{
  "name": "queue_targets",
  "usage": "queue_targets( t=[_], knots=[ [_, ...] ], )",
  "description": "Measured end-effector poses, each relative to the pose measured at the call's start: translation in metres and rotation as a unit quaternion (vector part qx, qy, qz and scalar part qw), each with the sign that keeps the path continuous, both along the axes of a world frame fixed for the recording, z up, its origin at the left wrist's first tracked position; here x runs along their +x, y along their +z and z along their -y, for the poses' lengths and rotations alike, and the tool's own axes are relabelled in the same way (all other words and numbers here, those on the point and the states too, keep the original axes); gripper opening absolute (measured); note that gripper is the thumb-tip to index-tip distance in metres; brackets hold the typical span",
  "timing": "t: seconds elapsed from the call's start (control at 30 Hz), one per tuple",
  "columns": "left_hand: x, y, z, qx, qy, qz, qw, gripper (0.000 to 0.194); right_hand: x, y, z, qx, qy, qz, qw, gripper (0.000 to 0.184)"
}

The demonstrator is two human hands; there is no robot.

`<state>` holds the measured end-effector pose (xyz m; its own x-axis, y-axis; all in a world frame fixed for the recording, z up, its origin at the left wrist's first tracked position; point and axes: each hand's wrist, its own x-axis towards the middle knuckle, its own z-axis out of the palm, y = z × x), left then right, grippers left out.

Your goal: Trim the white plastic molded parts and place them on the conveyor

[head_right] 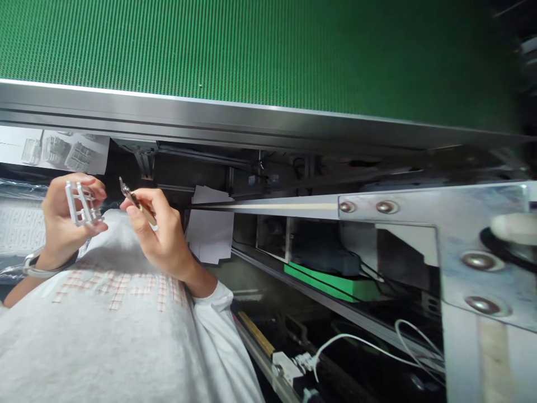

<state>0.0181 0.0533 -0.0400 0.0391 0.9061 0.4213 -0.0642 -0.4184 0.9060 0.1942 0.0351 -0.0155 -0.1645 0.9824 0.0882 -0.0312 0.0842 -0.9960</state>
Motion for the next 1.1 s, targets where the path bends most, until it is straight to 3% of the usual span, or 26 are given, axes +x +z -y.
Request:
queue_targets(
  t=[0.2, 0.27, 0.37, 0.43, 0.5, 0.57, 0.67, 0.8, 1.1],
  knots=[
    [0.005, 0.01, 0.01, -0.162, -0.149, 0.104, 0.97, 0.053, -0.014, -0.018, -0.013, -0.005, -0.067, 0.033, 0.997, 0.038],
    [0.005, 0.01, 0.011, -0.186, -0.182, 0.132, 0.957, 0.052, -0.009, -0.028, -0.023, 0.013, -0.127, 0.061, 0.99, 0.032],
    [0.004, 0.009, 0.011, -0.184, -0.186, 0.147, 0.954, 0.053, 0.007, -0.039, -0.037, 0.045, -0.266, 0.111, 0.957, 0.021],
    [0.004, 0.008, 0.01, -0.188, -0.163, 0.129, 0.96, 0.053, 0.017, -0.039, -0.038, 0.046, -0.294, 0.108, 0.949, 0.022],
    [0.004, 0.007, 0.009, -0.204, -0.15, 0.107, 0.962, 0.053, 0.021, -0.031, -0.03, 0.018, -0.222, 0.078, 0.972, 0.023],
    [0.005, 0.008, 0.008, -0.213, -0.158, 0.092, 0.96, 0.054, 0.018, -0.02, -0.017, -0.018, -0.097, 0.033, 0.995, 0.026],
    [0.008, 0.008, 0.007, -0.207, -0.193, 0.083, 0.956, 0.055, 0.009, -0.007, 0.0, -0.024, 0.024, -0.039, 0.999, 0.044],
    [0.009, 0.004, 0.008, -0.178, -0.195, 0.067, 0.962, 0.057, 0.006, -0.003, 0.003, -0.011, 0.05, -0.048, 0.998, 0.058],
    [0.009, -0.006, 0.011, -0.179, -0.167, 0.045, 0.968, 0.063, 0.009, -0.006, -0.003, -0.047, 0.061, -0.045, 0.996, 0.056]
  ],
)
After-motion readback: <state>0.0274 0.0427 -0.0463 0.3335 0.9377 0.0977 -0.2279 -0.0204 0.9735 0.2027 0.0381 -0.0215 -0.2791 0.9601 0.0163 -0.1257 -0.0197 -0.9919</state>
